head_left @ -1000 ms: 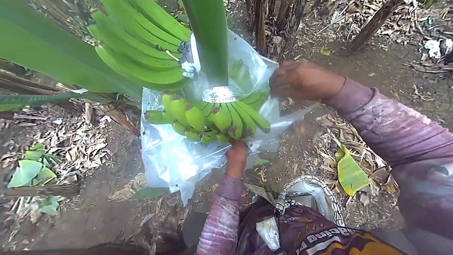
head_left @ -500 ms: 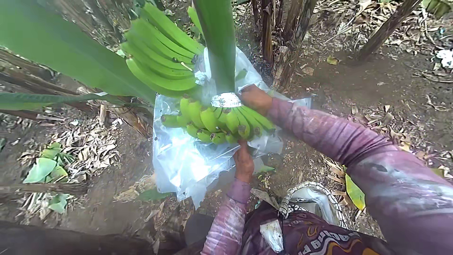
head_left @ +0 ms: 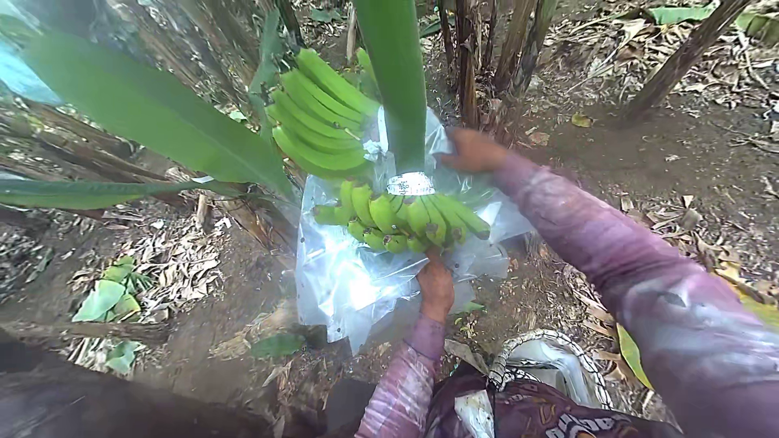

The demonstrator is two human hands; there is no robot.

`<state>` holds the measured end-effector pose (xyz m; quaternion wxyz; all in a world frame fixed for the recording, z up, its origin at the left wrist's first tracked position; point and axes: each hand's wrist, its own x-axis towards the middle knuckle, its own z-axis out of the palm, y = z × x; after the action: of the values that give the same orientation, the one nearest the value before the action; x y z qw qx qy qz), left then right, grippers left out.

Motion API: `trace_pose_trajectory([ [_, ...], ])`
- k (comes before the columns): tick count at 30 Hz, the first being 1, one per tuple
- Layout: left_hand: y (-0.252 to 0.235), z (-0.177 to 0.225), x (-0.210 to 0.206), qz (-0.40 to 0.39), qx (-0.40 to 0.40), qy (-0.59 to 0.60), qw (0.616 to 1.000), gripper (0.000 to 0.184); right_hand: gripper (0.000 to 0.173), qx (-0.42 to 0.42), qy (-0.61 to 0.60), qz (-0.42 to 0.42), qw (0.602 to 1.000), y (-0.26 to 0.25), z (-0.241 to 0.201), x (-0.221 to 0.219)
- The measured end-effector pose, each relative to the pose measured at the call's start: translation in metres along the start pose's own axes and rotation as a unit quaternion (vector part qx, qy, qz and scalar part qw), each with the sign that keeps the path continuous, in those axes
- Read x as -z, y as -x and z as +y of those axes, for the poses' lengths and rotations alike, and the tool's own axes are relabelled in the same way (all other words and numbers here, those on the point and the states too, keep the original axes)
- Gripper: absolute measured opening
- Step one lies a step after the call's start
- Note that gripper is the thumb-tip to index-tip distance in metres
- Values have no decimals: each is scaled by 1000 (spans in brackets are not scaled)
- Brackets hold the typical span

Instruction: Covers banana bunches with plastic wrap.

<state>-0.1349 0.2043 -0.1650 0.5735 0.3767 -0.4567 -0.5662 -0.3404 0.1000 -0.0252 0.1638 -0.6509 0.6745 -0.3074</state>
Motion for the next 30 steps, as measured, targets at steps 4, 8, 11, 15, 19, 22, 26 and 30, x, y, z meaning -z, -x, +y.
trace_pose_trajectory([
  [4,5,-4,1,-25,-7,-43,999,33,30,91,168,-11,982,-21,-18,-29],
  [8,5,-6,9,-24,-33,-88,995,36,27,217,214,131,943,-10,-25,-59],
  [11,4,-3,19,-32,-35,-86,995,35,28,205,128,154,958,-9,-25,-70],
  [15,-4,0,25,-41,-26,-78,996,33,36,91,45,148,984,-11,-37,-72],
  [19,-10,-2,24,-55,-14,-75,996,33,82,19,102,118,988,-18,-32,-75],
  [22,-11,-2,20,-51,-3,-66,996,32,90,-20,86,107,990,-33,-31,-65],
  [26,-4,1,15,-52,26,-55,997,33,42,67,188,90,976,-39,-27,-72],
  [30,3,9,11,13,31,-75,997,33,36,163,138,-6,977,-21,-24,-87],
])
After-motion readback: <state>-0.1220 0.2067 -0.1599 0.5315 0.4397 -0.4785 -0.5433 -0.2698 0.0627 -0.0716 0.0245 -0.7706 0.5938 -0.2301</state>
